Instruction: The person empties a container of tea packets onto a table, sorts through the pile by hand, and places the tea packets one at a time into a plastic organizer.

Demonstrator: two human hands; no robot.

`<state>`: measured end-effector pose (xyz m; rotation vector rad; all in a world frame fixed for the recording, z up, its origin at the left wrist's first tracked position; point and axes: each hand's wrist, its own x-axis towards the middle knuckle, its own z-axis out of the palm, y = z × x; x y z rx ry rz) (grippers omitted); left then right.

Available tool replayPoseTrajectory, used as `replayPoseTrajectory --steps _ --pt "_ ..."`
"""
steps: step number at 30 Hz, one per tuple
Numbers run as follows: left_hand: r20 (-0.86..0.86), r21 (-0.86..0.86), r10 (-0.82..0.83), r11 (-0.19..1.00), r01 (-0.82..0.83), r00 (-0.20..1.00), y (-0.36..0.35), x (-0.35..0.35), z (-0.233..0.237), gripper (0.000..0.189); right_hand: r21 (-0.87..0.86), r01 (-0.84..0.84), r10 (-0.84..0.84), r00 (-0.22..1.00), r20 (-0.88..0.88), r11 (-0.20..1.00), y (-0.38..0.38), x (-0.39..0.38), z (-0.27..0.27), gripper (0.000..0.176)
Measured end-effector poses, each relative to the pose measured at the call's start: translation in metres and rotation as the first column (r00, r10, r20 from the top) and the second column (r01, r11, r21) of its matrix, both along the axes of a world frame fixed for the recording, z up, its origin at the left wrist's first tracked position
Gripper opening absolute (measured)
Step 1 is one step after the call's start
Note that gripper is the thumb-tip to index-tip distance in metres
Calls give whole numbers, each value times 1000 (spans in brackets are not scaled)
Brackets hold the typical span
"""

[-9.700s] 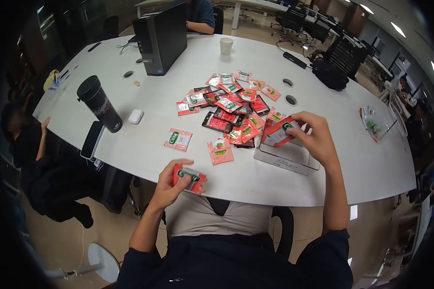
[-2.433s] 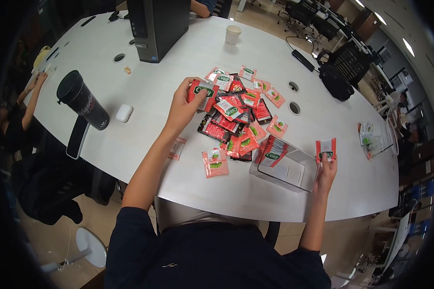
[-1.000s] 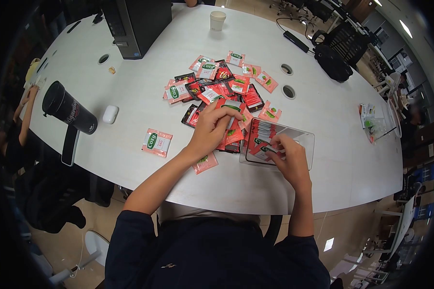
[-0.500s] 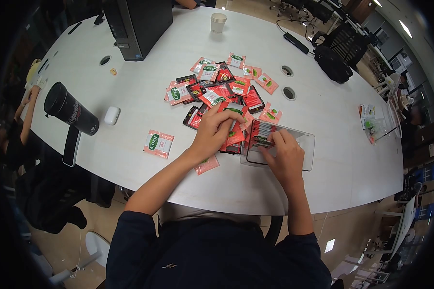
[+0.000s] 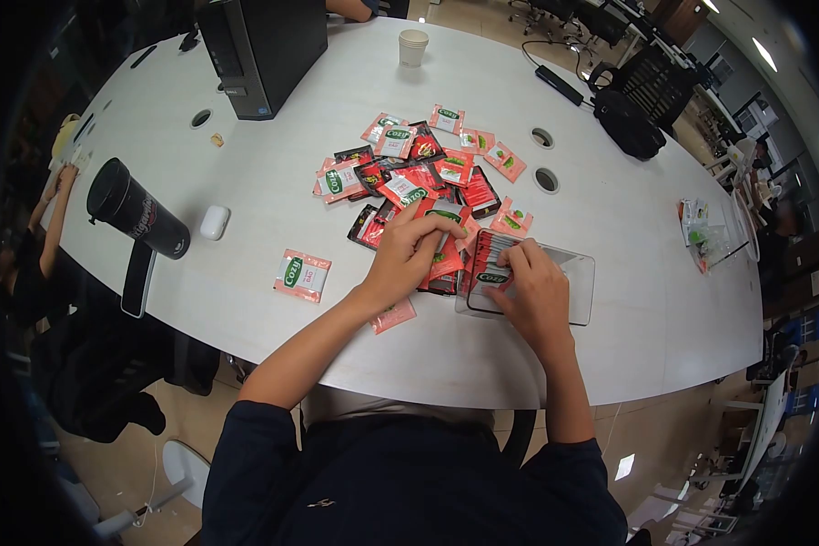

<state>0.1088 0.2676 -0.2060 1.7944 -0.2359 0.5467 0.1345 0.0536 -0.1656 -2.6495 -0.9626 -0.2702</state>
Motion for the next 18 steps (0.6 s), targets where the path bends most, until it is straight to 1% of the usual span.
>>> replayPoseTrajectory --steps 4,7,9,13,16,18 --pt "-5 -13 -10 1000 10 1000 0 1 -3 22 -39 -23 24 999 28 999 4 3 0 41" --pt "18 18 -16 1000 16 1000 -1 0 0 21 -39 -35 38 998 57 999 7 4 -1 40" --pt "-47 28 -1 1000 2 999 -1 -3 6 19 -40 -38 40 997 61 998 8 5 -3 40" --pt "-13 39 -25 999 25 1000 -2 -4 9 19 -43 -34 36 998 47 999 8 7 -5 40" --pt "-59 8 -51 999 52 997 -3 -5 8 22 -49 -34 35 999 22 998 7 8 -3 41" --pt "-76 -52 -106 993 102 991 -2 -4 3 26 -48 -34 34 999 12 998 6 8 -1 43"
